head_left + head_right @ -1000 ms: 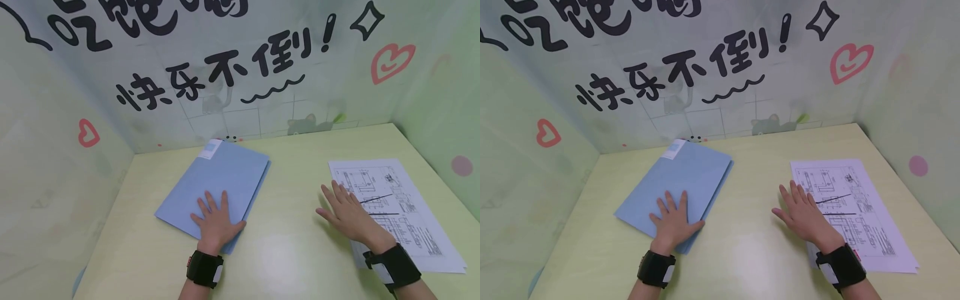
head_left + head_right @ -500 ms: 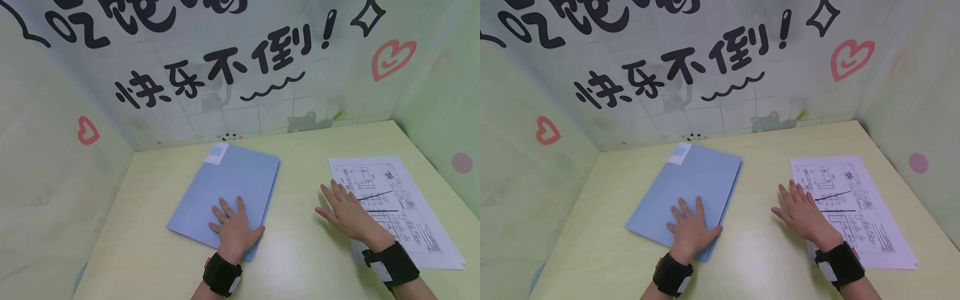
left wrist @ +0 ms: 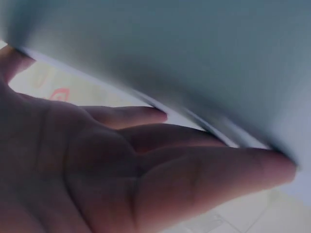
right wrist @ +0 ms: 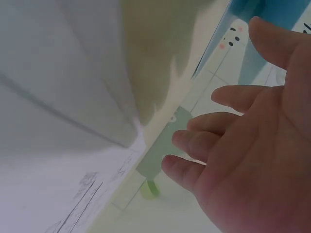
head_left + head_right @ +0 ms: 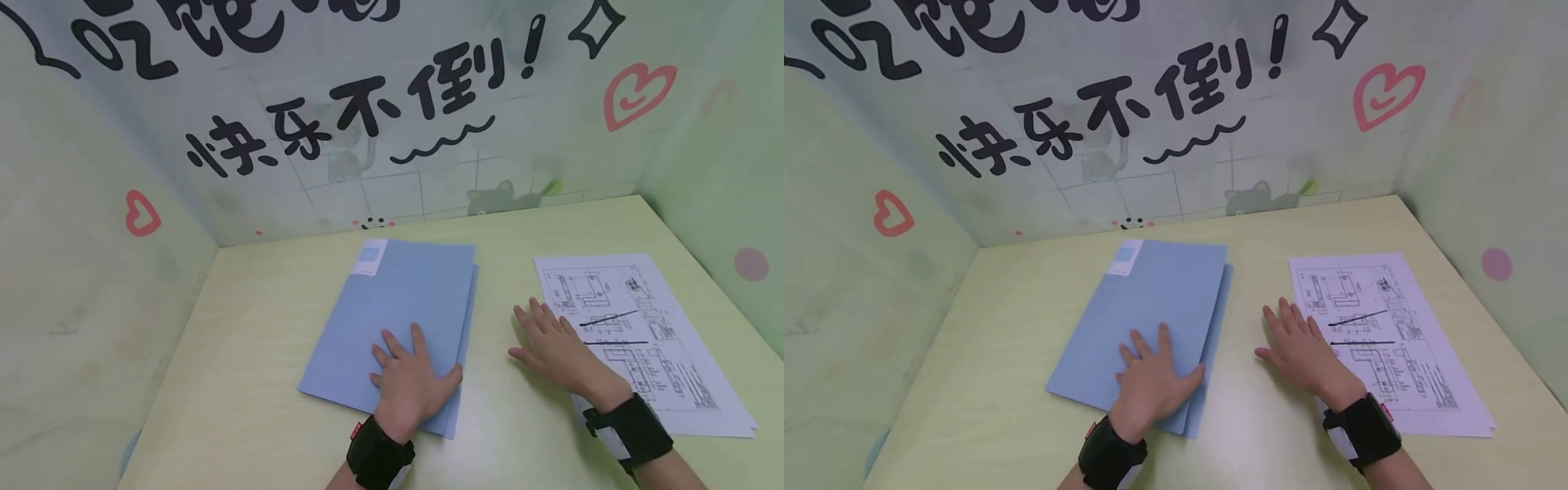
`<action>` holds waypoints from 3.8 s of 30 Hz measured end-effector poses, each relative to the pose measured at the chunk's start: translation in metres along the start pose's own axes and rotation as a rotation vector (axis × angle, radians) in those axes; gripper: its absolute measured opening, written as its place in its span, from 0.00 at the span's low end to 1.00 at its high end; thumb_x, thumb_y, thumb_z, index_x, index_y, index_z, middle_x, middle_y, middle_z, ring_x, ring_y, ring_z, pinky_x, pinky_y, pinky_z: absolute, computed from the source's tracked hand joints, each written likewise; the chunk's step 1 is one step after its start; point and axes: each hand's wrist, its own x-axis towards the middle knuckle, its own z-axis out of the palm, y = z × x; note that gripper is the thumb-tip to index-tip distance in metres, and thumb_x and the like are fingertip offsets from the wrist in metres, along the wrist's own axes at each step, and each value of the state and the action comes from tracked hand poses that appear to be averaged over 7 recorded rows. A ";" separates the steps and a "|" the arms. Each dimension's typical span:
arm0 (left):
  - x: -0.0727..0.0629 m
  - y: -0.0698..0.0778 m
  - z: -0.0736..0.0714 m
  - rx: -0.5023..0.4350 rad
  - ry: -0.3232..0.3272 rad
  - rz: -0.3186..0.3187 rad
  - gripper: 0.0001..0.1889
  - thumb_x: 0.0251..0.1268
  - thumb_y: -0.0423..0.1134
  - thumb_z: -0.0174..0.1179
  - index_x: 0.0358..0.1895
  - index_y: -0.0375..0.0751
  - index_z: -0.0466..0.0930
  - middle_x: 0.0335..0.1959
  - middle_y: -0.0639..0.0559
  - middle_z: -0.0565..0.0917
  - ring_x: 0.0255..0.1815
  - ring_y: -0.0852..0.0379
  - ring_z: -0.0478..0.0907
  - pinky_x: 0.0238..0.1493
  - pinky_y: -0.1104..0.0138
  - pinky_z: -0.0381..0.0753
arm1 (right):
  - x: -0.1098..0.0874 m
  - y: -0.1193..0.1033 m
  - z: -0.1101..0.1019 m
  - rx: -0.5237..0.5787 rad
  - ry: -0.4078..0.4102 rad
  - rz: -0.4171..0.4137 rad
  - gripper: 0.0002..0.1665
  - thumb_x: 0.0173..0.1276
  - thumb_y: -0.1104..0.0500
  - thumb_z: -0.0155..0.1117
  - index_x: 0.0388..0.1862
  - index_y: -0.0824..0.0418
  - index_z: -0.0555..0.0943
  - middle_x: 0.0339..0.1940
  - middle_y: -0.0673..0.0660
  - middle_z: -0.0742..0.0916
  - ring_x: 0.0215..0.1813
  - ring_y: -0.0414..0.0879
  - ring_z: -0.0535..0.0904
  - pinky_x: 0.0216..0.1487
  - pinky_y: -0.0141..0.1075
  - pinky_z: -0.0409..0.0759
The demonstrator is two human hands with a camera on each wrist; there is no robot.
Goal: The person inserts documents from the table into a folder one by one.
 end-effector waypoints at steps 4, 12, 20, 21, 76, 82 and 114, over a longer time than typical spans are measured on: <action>-0.006 0.007 -0.008 -0.030 -0.031 0.011 0.50 0.60 0.69 0.53 0.78 0.41 0.52 0.76 0.22 0.51 0.74 0.19 0.51 0.57 0.27 0.66 | 0.004 -0.011 0.010 -0.023 0.005 -0.070 0.42 0.74 0.45 0.57 0.77 0.66 0.58 0.79 0.72 0.58 0.78 0.71 0.52 0.72 0.68 0.52; -0.014 0.014 -0.023 -0.078 -0.110 0.033 0.51 0.62 0.73 0.49 0.80 0.45 0.47 0.77 0.24 0.48 0.76 0.22 0.48 0.61 0.29 0.64 | 0.011 -0.030 0.027 0.001 -0.010 -0.186 0.40 0.75 0.46 0.55 0.75 0.70 0.60 0.78 0.71 0.60 0.78 0.70 0.53 0.72 0.64 0.59; -0.017 0.014 -0.051 -0.197 -0.224 0.081 0.48 0.68 0.72 0.42 0.80 0.45 0.44 0.79 0.26 0.45 0.77 0.23 0.44 0.65 0.31 0.62 | 0.016 -0.040 0.029 -0.001 -0.088 -0.184 0.40 0.75 0.46 0.54 0.75 0.71 0.61 0.78 0.71 0.62 0.78 0.71 0.53 0.74 0.60 0.58; -0.017 0.013 -0.055 -0.211 -0.234 0.089 0.47 0.68 0.72 0.41 0.81 0.45 0.43 0.79 0.26 0.44 0.77 0.23 0.44 0.66 0.32 0.61 | 0.017 -0.041 0.028 -0.004 -0.100 -0.175 0.41 0.75 0.45 0.54 0.75 0.70 0.60 0.78 0.71 0.61 0.78 0.71 0.52 0.74 0.61 0.57; -0.039 -0.184 -0.171 -0.343 0.004 0.290 0.30 0.81 0.39 0.42 0.80 0.47 0.45 0.82 0.45 0.44 0.82 0.45 0.43 0.58 0.95 0.45 | 0.016 -0.004 0.011 -0.076 -0.094 -0.022 0.59 0.57 0.37 0.71 0.74 0.74 0.61 0.75 0.80 0.60 0.75 0.78 0.52 0.72 0.64 0.58; -0.032 -0.196 -0.163 -0.246 -0.058 0.185 0.34 0.76 0.31 0.47 0.80 0.42 0.44 0.81 0.37 0.42 0.80 0.33 0.44 0.77 0.70 0.52 | 0.015 0.001 0.009 -0.022 -0.121 -0.007 0.59 0.56 0.39 0.72 0.74 0.73 0.60 0.76 0.80 0.57 0.76 0.78 0.49 0.72 0.66 0.56; 0.020 -0.118 -0.055 -0.076 -0.257 0.010 0.47 0.57 0.15 0.44 0.81 0.49 0.45 0.81 0.35 0.33 0.79 0.26 0.30 0.57 0.30 0.67 | 0.016 0.004 0.011 -0.010 -0.117 -0.011 0.59 0.55 0.40 0.73 0.74 0.74 0.60 0.75 0.81 0.57 0.75 0.79 0.49 0.71 0.67 0.56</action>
